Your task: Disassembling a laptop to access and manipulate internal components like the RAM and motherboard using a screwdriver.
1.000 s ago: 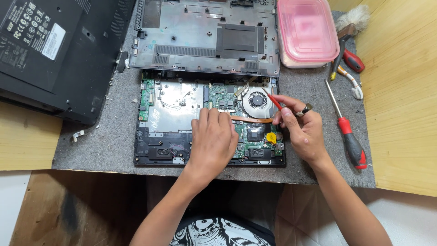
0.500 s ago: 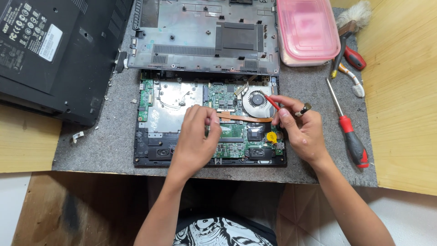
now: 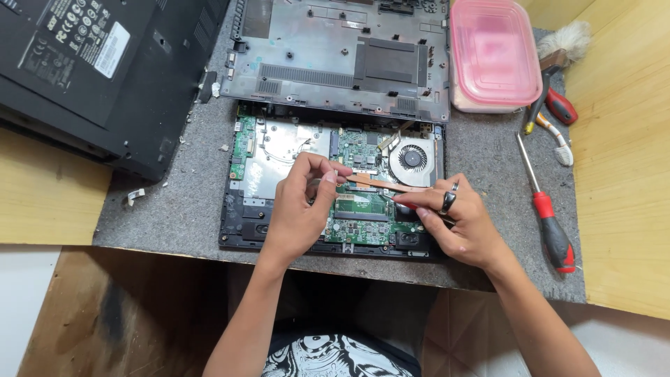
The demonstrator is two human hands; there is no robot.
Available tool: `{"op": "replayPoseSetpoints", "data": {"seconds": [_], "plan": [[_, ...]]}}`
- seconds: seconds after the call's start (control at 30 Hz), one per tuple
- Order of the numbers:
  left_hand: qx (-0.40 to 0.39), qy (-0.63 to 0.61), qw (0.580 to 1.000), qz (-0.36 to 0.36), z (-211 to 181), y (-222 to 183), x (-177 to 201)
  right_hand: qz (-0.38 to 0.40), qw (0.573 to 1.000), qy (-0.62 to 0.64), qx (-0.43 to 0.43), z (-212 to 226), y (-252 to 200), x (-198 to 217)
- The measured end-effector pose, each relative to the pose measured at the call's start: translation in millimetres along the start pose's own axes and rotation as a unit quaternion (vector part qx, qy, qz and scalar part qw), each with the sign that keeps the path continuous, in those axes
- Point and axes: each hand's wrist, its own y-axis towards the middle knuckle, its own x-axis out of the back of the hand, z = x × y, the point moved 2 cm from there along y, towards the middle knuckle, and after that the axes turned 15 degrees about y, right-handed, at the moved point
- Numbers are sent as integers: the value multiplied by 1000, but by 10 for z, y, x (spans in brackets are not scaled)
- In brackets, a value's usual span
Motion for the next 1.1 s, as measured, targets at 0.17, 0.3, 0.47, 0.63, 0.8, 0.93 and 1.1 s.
{"op": "replayPoseSetpoints", "data": {"seconds": [0.17,0.3,0.47,0.63,0.8,0.93,1.1], "plan": [[14,15,1000,-13,43,-13,-26,50,999,-14,-5,148,79,-56],[-4,47,998,-41,23,-16,-33,41,998,-46,-7,156,81,-76],[-45,129,987,-85,-36,-77,-47,-4,995,-89,37,68,71,-106],[-98,243,959,-108,-10,-153,-58,-15,993,-106,50,43,82,-148],[-127,305,937,-111,37,-151,-118,-18,991,-113,65,39,92,-188],[-150,373,910,-103,-5,-161,-179,-12,990,-123,71,-8,69,-197],[-146,394,903,-95,-113,-162,-168,-21,988,-131,81,-5,72,-216]]}}
